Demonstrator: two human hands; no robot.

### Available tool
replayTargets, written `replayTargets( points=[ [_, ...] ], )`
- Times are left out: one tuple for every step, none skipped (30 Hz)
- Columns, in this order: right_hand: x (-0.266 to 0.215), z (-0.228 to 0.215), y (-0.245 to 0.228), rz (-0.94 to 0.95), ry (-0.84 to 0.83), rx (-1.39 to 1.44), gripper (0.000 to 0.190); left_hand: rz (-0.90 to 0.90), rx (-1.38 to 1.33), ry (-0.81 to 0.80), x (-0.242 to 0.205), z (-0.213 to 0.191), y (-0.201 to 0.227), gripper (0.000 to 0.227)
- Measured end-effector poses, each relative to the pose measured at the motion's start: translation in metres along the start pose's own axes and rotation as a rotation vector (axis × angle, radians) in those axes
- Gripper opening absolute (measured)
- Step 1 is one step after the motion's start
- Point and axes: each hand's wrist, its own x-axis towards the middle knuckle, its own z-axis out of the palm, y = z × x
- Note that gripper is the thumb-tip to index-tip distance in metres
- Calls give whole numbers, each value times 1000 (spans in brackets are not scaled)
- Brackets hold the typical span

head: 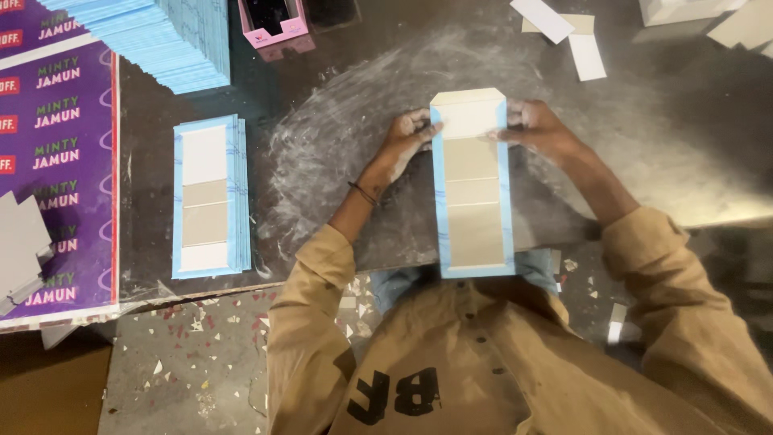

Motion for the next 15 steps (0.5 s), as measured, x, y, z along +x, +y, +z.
replayTargets(
  points=[
    [5, -4, 1, -5, -49, 19, 51, -5, 22, 45, 6, -4, -3, 28],
    [10, -6, 3, 12, -51, -10, 51, -11, 43, 89, 12, -8, -6, 28],
    [15, -7, 4, 27, -57, -40, 51, -15, 65, 137, 17, -12, -9, 28],
    [18, -8, 6, 42, -62, -70, 51, -44, 60, 178, 22, -15, -10, 28],
    [21, -8, 9, 21, -50, -93, 48, -72, 56, 220, 26, -17, -11, 28],
    [23, -7, 11, 0, -37, -117, 45, -101, 52, 262, 29, -20, -12, 28],
    [24, -7, 14, -21, -22, -140, 42, -77, 53, 257, 30, -21, -12, 28],
    [25, -7, 18, -1, 7, -112, 40, -53, 54, 252, 30, -21, -13, 29],
    [25, -7, 21, 19, 39, -85, 38, -29, 54, 244, 30, -20, -12, 29],
    [26, -8, 25, 40, 71, -59, 36, -5, 112, 249, 30, -19, -12, 29],
    [27, -9, 28, 12, 62, 9, 36, 18, 171, 251, 28, -18, -11, 29],
    [29, -10, 31, -16, 52, 76, 37, 42, 230, 253, 28, -16, -10, 29],
    [30, -10, 34, -42, 41, 146, 38, 20, 242, 247, 26, -15, -9, 29],
    [32, -10, 37, -43, 67, 127, 38, -2, 254, 241, 25, -15, -8, 29],
    [34, -10, 39, -43, 91, 107, 37, -24, 265, 237, 23, -15, -7, 29]
  ],
)
